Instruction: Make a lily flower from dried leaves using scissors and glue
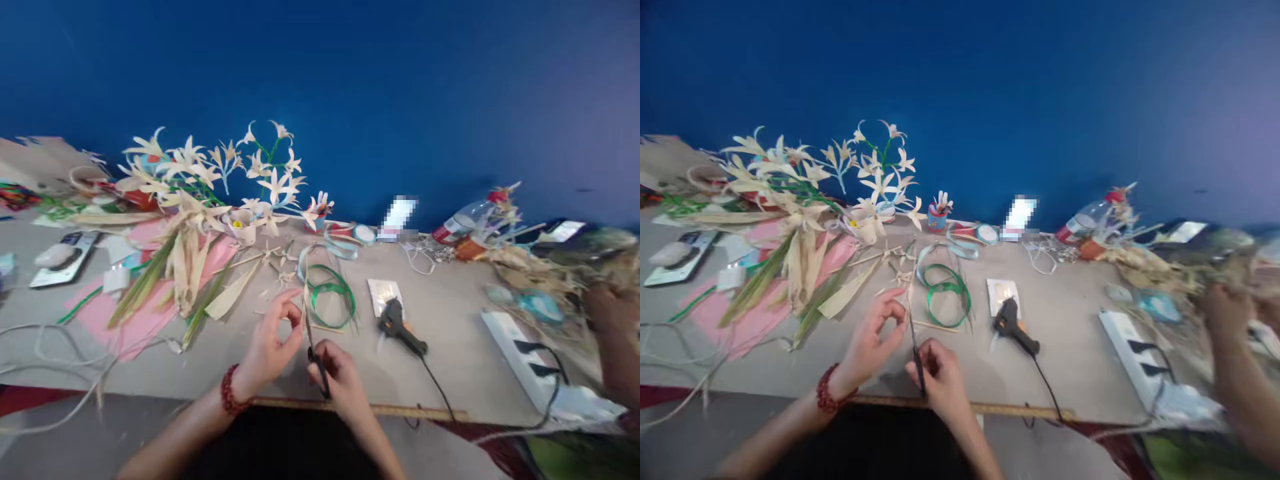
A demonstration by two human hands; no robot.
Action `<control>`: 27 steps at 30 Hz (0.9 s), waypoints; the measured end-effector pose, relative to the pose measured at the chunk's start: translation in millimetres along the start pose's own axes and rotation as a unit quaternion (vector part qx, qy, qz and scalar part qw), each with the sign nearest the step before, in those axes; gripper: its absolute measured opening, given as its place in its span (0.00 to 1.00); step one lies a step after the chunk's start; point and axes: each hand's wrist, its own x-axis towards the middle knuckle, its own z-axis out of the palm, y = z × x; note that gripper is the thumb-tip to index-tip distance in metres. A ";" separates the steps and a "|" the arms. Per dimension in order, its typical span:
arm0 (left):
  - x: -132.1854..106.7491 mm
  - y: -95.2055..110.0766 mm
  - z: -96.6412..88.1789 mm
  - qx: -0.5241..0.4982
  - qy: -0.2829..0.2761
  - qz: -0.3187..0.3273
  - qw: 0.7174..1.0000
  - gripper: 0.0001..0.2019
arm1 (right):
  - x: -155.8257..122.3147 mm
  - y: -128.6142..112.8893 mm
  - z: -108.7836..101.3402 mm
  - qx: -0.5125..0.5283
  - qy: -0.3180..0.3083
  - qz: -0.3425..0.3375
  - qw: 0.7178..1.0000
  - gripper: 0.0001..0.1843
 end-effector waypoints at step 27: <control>2.7 2.4 1.3 -0.222 -0.028 -0.126 0.966 0.22 | -0.4 -1.0 0.7 0.040 -0.006 0.008 0.999 0.26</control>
